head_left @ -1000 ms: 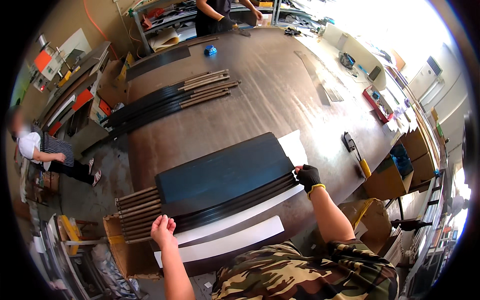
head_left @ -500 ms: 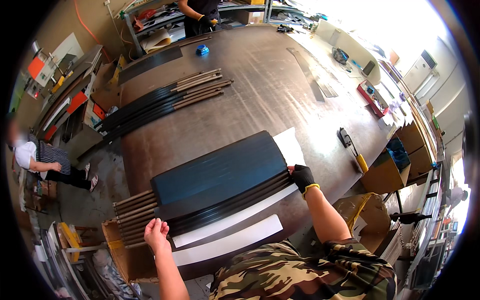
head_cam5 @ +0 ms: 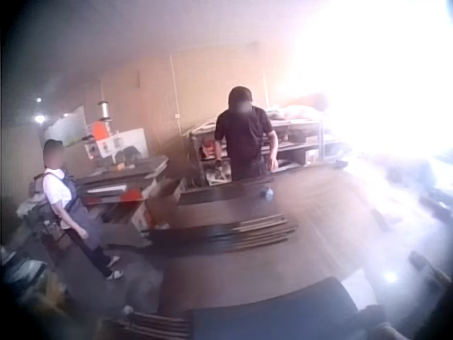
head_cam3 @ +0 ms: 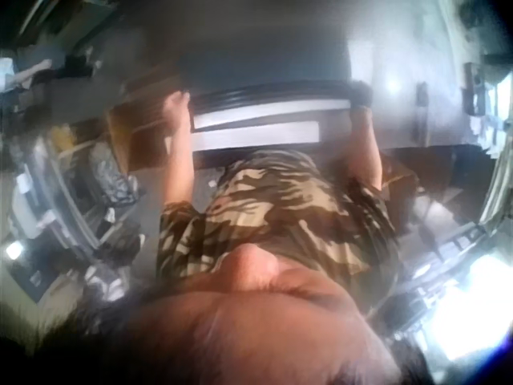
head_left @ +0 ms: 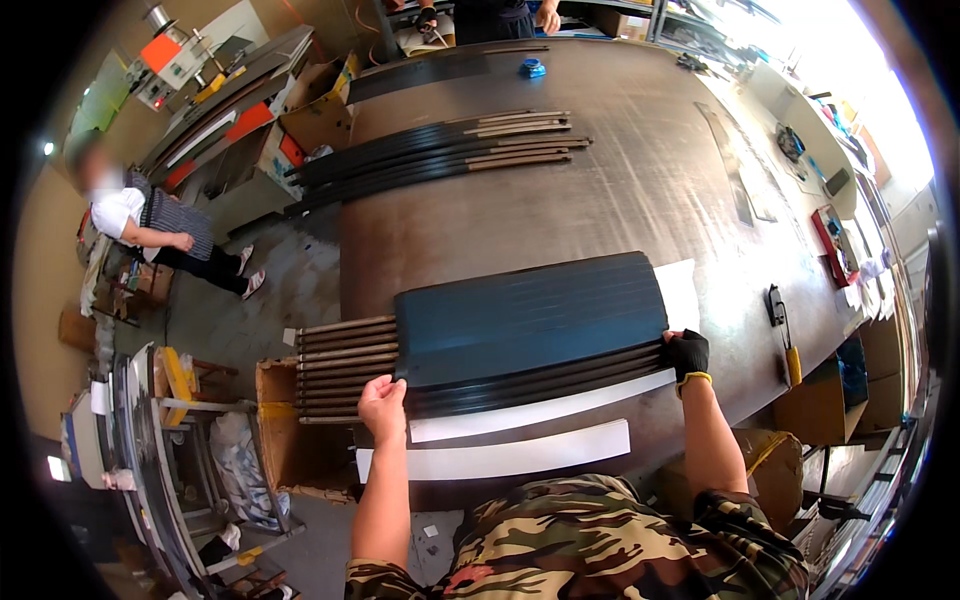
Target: The person applies a dark coating to a bundle of wooden sticks using a brush, then stacks the coated sticks on a workbench. The person also handles a black plastic sheet and places it on the table.
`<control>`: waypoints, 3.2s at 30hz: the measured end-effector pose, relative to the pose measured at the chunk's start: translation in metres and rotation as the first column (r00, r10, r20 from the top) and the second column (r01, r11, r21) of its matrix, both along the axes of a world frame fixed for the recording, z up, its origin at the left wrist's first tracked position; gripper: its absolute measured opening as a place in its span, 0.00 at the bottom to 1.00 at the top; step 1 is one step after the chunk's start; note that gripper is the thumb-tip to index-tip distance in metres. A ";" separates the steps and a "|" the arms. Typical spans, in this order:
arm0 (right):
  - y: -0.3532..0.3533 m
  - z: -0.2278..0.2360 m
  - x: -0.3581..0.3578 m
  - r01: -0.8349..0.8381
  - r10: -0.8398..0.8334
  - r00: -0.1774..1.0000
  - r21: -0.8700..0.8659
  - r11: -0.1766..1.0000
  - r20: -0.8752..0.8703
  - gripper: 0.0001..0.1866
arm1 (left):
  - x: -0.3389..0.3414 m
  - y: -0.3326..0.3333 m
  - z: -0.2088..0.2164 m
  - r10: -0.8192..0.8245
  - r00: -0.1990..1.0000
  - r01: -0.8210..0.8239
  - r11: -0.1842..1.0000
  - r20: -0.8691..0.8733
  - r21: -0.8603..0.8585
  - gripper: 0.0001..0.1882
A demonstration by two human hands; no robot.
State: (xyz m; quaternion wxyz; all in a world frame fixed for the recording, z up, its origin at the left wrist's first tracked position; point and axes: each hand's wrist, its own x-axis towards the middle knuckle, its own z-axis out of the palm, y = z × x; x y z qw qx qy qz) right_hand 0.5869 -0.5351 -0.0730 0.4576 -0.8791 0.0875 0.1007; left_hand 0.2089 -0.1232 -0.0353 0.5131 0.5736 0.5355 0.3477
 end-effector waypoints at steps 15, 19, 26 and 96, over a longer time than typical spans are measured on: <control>-0.008 -0.016 0.010 -0.005 0.007 1.000 0.071 0.997 -0.021 0.09 | 0.004 -0.004 0.004 -0.022 0.941 0.081 0.983 -0.337 0.163 0.15; -0.008 -0.015 0.009 0.003 0.001 1.000 0.102 0.995 -0.031 0.09 | 0.002 -0.002 -0.004 -0.006 0.939 0.083 0.974 -0.344 0.209 0.14; -0.006 -0.009 0.011 -0.035 0.035 0.999 0.004 0.999 0.003 0.11 | -0.009 0.008 -0.005 0.079 0.854 0.132 0.923 -0.515 0.360 0.16; 0.205 0.053 -0.319 -0.881 0.716 -0.432 -0.426 -0.205 0.548 0.20 | -0.155 -0.064 -0.025 0.303 0.735 0.248 0.712 -0.606 0.657 0.20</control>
